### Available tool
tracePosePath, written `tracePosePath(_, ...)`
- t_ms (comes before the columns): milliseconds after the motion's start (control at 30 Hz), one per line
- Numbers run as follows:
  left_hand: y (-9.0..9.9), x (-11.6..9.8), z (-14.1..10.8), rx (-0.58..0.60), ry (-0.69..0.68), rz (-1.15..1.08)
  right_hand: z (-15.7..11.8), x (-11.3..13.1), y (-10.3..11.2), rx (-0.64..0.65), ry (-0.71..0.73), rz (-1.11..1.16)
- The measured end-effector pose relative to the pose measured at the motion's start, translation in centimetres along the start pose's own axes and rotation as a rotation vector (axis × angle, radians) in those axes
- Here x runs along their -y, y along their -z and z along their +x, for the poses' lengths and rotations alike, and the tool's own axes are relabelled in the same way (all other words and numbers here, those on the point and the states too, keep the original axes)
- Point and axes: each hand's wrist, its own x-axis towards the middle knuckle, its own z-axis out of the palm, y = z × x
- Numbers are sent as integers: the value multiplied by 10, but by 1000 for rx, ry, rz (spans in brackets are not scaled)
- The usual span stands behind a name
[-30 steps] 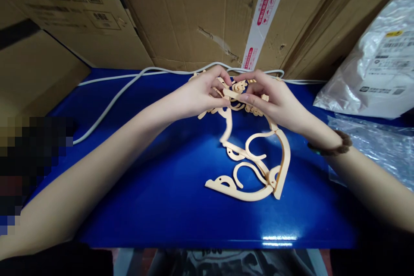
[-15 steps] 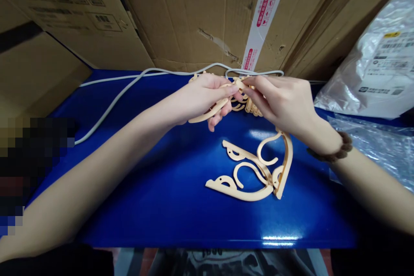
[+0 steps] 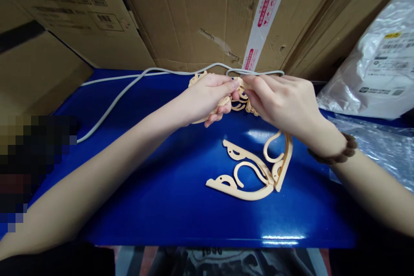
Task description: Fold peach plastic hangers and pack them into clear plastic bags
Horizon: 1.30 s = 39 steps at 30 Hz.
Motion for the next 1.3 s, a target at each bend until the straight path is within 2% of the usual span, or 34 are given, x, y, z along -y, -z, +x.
tracePosePath(167, 0, 4, 2, -21, 37, 9, 1, 1, -6, 38, 31, -133)
tracePosePath(400, 0, 2, -1, 4, 21, -32, 0, -1, -8, 62, 22, -109)
tracePosePath(533, -5, 1, -1, -41, 23, 12, -1, -2, -10, 92, 16, -65)
tracePosePath(633, -7, 11, 4, -92, -18, 67, -1, -2, -14, 141, 7, -30)
tracePosePath(800, -8, 36, 13, -145, -167, 236, -2, -2, -24, 204, -24, 32)
tracePosePath(867, -10, 39, 11, -242, -294, 431, -2, -5, -26, 214, -81, 170)
tracePosePath(933, -13, 36, 6, -360, -439, 654, -1, -10, -26, 188, -164, 415)
tracePosePath(1000, -11, 30, 3, -439, -505, 749, 0, -15, -24, 126, -257, 635)
tracePosePath(1133, 8, 30, 13, -464, -374, 588, 4, -21, -13, 69, -385, 890)
tracePosePath(1233, 27, 42, 31, -467, -266, 562, 8, -23, -4, 50, -536, 1264)
tracePosePath(1300, 35, 52, 41, -438, -216, 565, 11, -25, -1, 2, -616, 1400)
